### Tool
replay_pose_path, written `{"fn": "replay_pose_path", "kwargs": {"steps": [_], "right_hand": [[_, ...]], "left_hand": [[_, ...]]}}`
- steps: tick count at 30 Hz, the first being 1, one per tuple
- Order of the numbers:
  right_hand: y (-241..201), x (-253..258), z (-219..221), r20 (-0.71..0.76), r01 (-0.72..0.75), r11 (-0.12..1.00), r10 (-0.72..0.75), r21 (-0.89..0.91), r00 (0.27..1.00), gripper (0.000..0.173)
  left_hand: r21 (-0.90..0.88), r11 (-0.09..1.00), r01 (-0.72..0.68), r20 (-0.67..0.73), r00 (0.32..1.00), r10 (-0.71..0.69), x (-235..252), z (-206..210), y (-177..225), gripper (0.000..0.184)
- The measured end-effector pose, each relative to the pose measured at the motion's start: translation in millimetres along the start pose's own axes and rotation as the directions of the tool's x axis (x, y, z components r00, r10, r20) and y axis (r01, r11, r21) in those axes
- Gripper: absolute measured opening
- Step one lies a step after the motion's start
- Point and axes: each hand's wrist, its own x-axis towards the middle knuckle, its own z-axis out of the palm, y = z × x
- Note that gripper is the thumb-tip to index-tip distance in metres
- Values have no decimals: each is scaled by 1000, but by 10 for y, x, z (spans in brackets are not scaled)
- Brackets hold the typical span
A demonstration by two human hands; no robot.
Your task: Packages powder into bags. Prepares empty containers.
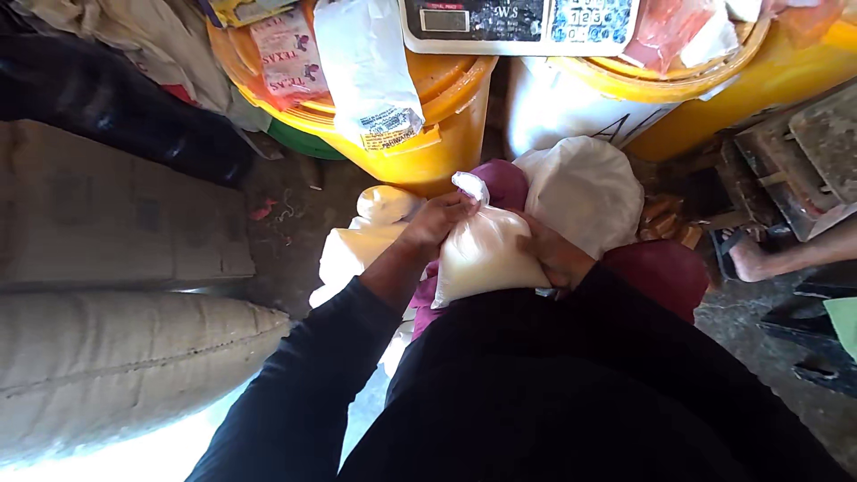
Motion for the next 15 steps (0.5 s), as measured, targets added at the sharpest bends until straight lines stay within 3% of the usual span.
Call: {"fn": "replay_pose_path", "kwargs": {"steps": [2, 4, 9, 12, 15], "right_hand": [[-74, -79, 76, 30, -44, 999, 44, 0, 999, 76], [-126, -85, 85, 18, -92, 995, 91, 32, 996, 65], [-5, -49, -70, -16, -161, 969, 167, 189, 986, 38], [-125, -171, 42, -78, -235, 946, 257, 222, 963, 38], [-339, -371, 194, -107, -194, 965, 215, 177, 971, 35]], "left_hand": [[-50, 998, 41, -38, 998, -43, 28, 34, 37, 17], [-99, 992, 83, -29, 996, -86, 37, 59, 87, 16], [-230, 966, 120, 57, 992, -110, -189, 56, -50, 56], [-299, 943, 146, -59, 983, -171, -454, 209, -151, 54], [-378, 896, 233, -24, 965, -261, -666, 329, 80, 57]]}}
